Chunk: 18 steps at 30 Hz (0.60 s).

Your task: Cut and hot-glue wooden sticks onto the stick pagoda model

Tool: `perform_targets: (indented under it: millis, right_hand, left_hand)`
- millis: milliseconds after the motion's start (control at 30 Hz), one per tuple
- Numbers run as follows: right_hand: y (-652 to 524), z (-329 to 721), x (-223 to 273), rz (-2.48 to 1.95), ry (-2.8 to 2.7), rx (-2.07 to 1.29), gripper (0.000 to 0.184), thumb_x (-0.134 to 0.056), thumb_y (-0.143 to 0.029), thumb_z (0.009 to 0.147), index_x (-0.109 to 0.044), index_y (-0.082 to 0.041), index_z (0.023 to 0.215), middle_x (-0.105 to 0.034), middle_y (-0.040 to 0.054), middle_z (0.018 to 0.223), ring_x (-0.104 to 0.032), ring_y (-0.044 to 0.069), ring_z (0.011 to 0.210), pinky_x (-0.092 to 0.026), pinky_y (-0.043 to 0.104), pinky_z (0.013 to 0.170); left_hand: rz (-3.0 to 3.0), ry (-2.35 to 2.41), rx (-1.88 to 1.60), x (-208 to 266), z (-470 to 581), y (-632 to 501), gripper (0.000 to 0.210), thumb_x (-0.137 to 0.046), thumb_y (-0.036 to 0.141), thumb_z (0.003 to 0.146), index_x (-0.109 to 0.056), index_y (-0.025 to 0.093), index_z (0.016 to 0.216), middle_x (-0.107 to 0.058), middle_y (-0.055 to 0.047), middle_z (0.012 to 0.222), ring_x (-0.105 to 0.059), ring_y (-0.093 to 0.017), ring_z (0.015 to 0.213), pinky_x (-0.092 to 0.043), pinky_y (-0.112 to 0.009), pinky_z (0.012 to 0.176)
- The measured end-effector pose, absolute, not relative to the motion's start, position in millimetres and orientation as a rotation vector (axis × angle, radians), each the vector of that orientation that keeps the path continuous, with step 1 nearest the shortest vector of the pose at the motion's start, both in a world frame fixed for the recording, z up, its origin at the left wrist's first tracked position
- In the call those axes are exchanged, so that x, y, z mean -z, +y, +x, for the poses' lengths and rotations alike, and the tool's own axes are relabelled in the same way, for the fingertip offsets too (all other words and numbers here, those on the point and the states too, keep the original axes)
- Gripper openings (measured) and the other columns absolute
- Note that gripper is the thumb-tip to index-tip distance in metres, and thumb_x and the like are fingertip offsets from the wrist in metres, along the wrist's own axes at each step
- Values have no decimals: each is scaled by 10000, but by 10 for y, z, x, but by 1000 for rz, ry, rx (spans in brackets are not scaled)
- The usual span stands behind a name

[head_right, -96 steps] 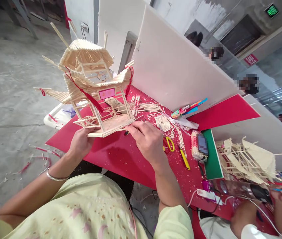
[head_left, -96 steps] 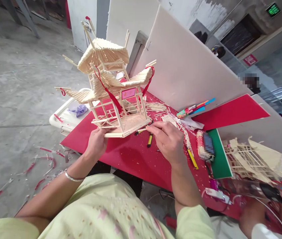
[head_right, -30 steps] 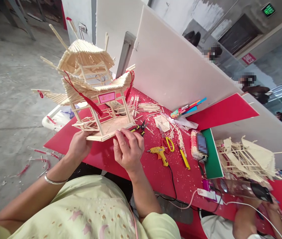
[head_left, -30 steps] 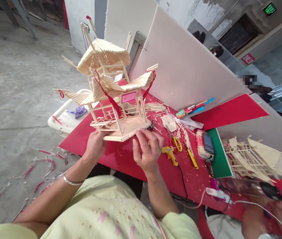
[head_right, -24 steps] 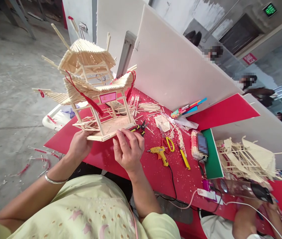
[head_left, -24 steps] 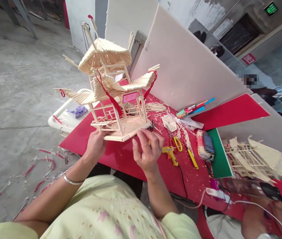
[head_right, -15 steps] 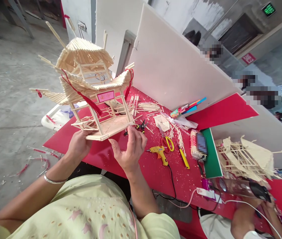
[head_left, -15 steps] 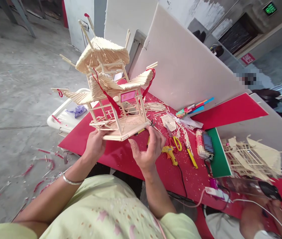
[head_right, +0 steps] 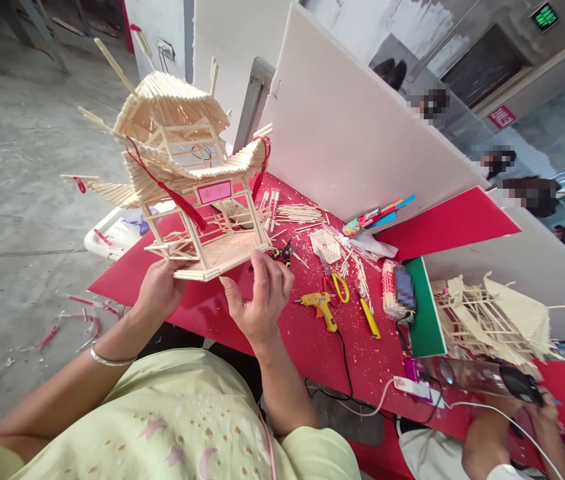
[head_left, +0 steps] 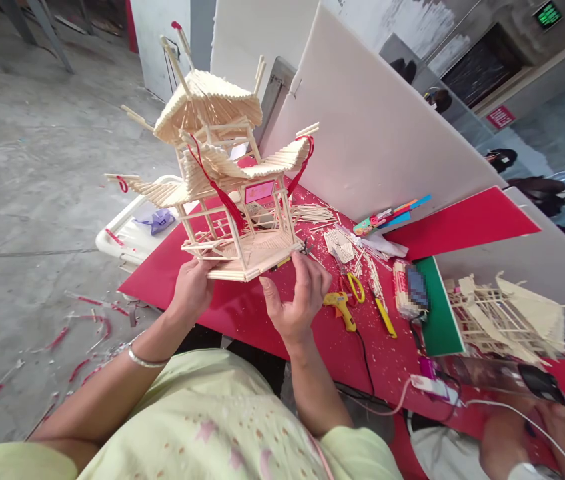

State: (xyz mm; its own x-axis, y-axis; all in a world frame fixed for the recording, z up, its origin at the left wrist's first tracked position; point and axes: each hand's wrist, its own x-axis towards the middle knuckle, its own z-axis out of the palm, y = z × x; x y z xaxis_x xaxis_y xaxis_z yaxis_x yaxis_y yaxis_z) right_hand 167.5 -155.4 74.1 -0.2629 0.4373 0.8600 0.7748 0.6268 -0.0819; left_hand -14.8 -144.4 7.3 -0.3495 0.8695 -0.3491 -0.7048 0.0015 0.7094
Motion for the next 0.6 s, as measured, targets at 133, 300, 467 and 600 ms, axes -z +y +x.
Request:
perform_targets:
  millis: [133,300,467,600]
  right_hand:
    - [-1565,1668,-753,-972,-1892,445,632,-713,-442,976,-506,-221,1532,-723,175,1269,-686,313,1156,-519,506,1032]
    - [-1570,1671,-748,-988,-1896,445,575,-711,-437,978,-547,-235,1491,-712,161,1277,-677,308,1168,-522,506,1039]
    - [-1627,1674,-704,-999,-1836,418,584,-726,-452,953,-563,-256,1478,-632,170,1339,-625,329,1225,-542,531,1034]
    - [-1727,1661,-578,-1051,-1757,191,518,-632,-351,1000,-519,-266,1498,-585,160,1313,-617,302,1233,-567,519,1022]
  left_hand:
    - [229,1008,-1656,-73,-150,-1451,248,-869,287,558,-786,157,752,-765,-60,782,-746,-287,945,-576,-368,897]
    - [216,1007,-1662,-91,-149,-1455,245,-882,278,533,-791,158,727,-772,-57,789,-739,-268,911,-571,-341,854]
    - [210,1017,-1671,-99,-145,-1442,255,-877,284,519,-800,152,723,-777,-63,792,-742,-271,902,-575,-351,861]
    - [208,1007,-1669,-100,-145,-1438,258,-875,274,509,-800,153,724,-769,-64,765,-748,-288,917,-585,-361,855]
